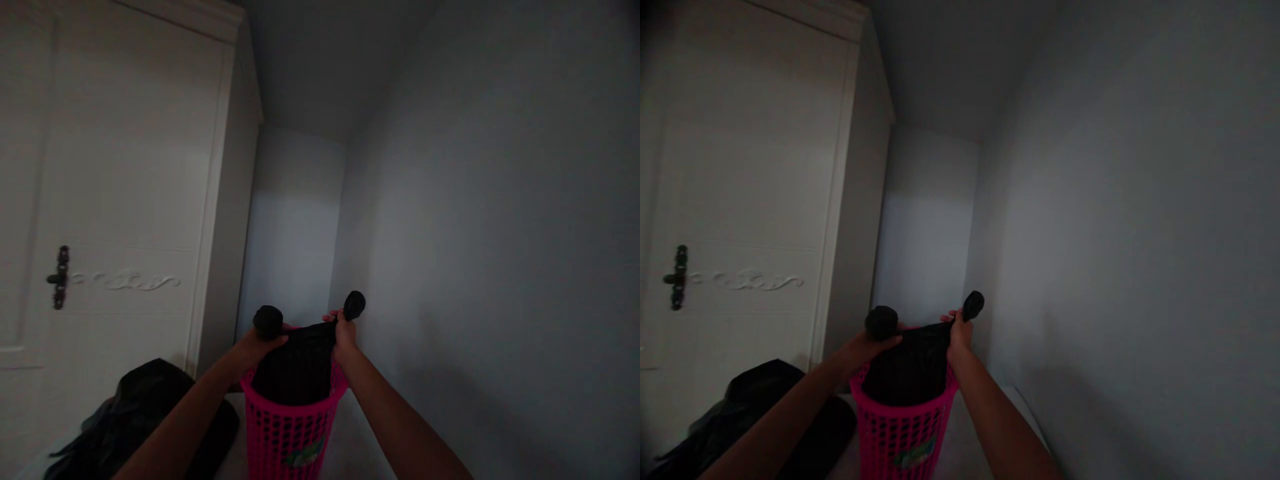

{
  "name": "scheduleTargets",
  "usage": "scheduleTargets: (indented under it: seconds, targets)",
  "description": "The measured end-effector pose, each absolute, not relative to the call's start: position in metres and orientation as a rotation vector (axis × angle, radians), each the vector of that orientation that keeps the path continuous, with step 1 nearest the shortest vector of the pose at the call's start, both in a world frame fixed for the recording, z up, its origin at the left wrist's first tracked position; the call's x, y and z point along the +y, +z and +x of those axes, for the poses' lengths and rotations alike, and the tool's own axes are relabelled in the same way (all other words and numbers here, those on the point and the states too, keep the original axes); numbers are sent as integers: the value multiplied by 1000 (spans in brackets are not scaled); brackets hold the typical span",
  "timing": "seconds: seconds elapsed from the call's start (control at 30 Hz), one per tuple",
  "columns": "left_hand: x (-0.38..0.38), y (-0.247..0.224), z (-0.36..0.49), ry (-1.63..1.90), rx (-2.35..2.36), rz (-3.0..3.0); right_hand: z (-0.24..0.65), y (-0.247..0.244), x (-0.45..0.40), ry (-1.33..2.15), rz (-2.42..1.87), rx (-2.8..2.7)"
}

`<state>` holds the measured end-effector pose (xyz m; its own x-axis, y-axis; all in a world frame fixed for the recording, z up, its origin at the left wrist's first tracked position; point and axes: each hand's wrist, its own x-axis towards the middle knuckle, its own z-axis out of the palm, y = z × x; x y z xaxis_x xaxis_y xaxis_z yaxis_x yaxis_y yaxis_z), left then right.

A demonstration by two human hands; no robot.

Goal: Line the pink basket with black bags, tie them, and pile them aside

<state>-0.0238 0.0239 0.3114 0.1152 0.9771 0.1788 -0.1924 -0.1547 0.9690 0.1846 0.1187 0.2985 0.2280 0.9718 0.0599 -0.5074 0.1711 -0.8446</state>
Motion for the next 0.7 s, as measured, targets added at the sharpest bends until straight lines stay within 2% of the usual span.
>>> scheduleTargets:
  seconds: [0.53,0.7]
  targets:
    - [45,332,21,1616,516,833,168,308,105,1366,-555,-843]
    - [39,335,30,1534,575,919,169,310,96,1534,-628,-1041]
